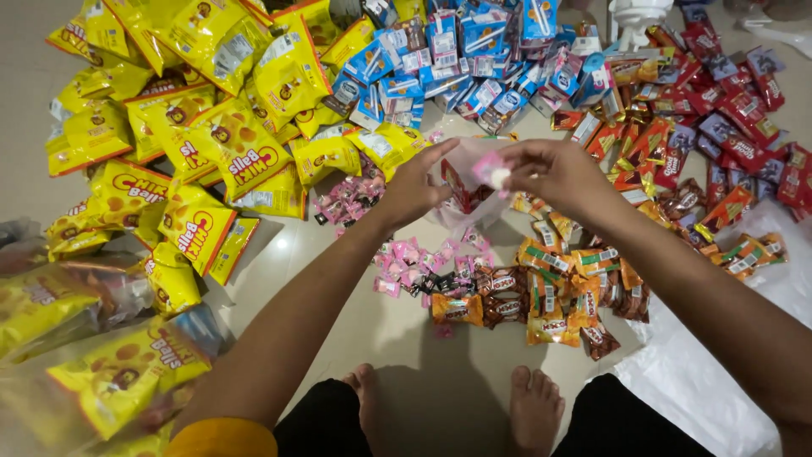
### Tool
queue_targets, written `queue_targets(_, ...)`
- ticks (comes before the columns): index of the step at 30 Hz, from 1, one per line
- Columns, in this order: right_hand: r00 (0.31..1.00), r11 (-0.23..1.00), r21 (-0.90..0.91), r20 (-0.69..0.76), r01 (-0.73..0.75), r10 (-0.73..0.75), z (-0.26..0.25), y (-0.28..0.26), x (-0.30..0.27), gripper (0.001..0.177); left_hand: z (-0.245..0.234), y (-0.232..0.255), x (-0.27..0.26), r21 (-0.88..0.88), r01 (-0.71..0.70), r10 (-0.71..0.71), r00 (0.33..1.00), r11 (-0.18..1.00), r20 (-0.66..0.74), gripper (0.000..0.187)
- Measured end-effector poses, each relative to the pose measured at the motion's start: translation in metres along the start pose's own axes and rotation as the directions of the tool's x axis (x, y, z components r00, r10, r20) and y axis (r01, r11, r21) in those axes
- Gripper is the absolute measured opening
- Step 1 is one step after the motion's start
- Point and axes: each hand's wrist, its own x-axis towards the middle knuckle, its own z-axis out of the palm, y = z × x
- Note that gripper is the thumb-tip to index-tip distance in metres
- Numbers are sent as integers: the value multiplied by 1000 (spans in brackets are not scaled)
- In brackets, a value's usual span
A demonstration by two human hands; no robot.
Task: Sorting and packing various snack packets into plastic bags while sitting on the floor.
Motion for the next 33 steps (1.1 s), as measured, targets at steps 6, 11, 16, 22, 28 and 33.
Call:
queue_targets(6, 992, 990, 130, -101, -60, 73, 6, 25, 9, 43, -3, 7, -7, -79, 41, -42, 999, 996, 1, 76)
queue_targets(11, 991, 986, 151, -107, -69, 86, 6, 27, 8, 40, -6, 8, -4, -73, 17, -18, 1000, 997, -5, 76)
queue_targets(16, 990, 990, 135, -124, -46, 63, 7, 16, 1, 42, 1, -7, 2, 15, 4, -4, 1000, 1000, -21, 78)
queue_targets(22, 957, 971, -109, -176, 214, -230, 59, 9, -23, 32, 0, -28, 9, 48, -33, 36, 998, 998, -59, 79)
queue_targets(28, 734, 688, -348, 547, 637, -403, 146, 146, -30, 42, 1, -30, 19, 41, -59, 60, 997, 997, -40, 71)
queue_targets(33, 707, 433, -580, 671, 689, -225, 178, 214, -25, 64, 0, -28, 17, 13, -15, 15, 999, 1000, -42, 72)
